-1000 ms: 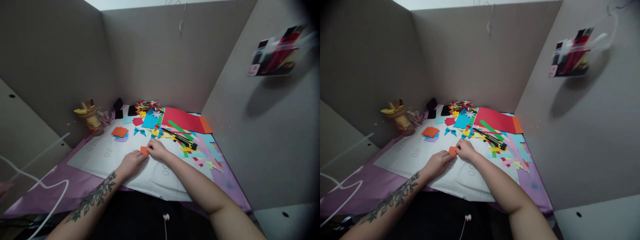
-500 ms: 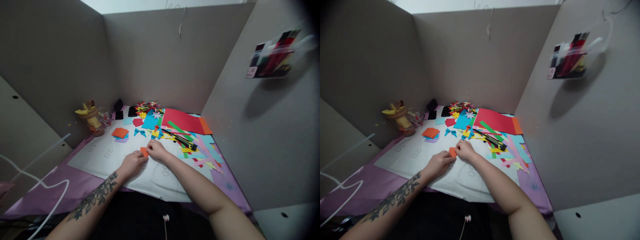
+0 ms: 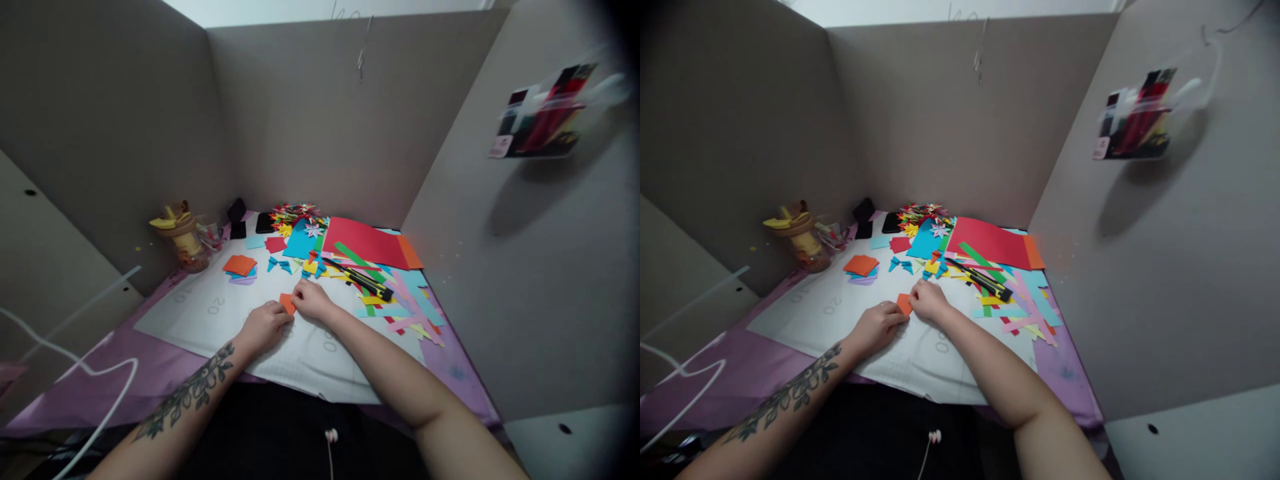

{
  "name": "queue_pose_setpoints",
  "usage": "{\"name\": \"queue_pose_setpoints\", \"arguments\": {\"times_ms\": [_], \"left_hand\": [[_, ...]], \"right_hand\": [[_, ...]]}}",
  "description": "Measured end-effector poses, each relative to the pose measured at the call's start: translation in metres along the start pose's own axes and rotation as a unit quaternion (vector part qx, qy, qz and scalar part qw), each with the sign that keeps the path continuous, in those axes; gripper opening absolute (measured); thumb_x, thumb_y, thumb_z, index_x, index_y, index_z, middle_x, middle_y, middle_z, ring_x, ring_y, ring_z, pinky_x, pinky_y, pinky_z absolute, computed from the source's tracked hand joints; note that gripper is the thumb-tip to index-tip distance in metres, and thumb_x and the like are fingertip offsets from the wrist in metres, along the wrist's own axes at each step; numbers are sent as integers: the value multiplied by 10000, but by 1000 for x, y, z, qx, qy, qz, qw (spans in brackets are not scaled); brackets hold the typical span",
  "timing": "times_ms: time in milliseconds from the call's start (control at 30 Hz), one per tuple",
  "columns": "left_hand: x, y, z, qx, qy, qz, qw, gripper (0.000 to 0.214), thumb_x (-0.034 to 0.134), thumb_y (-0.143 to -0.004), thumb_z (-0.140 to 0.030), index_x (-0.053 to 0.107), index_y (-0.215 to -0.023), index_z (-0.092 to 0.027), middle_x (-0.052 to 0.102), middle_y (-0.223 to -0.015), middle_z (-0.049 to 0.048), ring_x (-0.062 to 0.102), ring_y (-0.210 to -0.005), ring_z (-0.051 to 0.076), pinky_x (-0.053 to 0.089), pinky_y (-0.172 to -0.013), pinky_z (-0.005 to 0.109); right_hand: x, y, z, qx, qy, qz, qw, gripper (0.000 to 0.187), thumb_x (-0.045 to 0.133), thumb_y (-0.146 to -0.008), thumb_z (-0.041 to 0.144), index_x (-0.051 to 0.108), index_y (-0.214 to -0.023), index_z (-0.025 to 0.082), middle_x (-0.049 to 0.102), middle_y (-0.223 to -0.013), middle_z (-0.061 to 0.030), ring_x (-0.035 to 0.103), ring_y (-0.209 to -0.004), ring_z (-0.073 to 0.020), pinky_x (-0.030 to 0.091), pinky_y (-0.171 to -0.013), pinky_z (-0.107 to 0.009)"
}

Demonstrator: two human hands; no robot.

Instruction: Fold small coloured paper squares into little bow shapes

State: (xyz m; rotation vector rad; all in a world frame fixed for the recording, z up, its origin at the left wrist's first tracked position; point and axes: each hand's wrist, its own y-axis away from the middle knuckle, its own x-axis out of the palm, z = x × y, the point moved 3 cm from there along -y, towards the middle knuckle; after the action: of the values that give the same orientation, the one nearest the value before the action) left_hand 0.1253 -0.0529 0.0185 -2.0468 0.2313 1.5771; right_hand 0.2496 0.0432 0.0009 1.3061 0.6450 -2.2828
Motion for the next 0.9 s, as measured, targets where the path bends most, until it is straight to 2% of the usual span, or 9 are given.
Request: {"name": "queue_pose_setpoints", "arguments": {"times_ms": [267, 433, 700, 900], "left_hand": [[-3, 0, -2, 6, 4, -14, 1000, 267, 462, -767, -79, 689, -841, -198, 646, -817, 53, 576, -791, 159, 466, -721, 274], [-3, 0, -3, 10, 10, -18, 1000, 250, 456, -776, -82, 669, -850, -192, 645, -954, 64, 569, -883, 172, 473, -763, 289], [-7, 3, -3, -16, 4, -10, 1000, 214, 436, -807, -105, 636, -855, -166, 645, -815, 64, 572, -807, 172, 457, -740, 298], [-5, 2, -4, 9, -25, -12, 1000, 260, 442, -830, -135, 650, -967, -209, 634, -808, 60, 559, -805, 178, 438, -745, 318]], "right_hand": [[-1, -1, 2, 4, 25, -2, 1000, 158, 490, -788, 242, 623, -731, 182, 590, -828, -23, 517, -722, -128, 323, -626, -233], [-2, 0, 4, 5, 25, -1, 1000, 166, 490, -798, 234, 632, -732, 182, 595, -831, -29, 522, -725, -132, 326, -627, -234], [-1, 1, 3, -2, 21, -5, 1000, 155, 492, -795, 215, 636, -748, 180, 595, -838, -33, 530, -760, -139, 332, -663, -238], [-1, 1, 3, 1, 27, -10, 1000, 164, 485, -794, 222, 635, -744, 181, 591, -821, -31, 518, -729, -135, 321, -648, -241]]}}
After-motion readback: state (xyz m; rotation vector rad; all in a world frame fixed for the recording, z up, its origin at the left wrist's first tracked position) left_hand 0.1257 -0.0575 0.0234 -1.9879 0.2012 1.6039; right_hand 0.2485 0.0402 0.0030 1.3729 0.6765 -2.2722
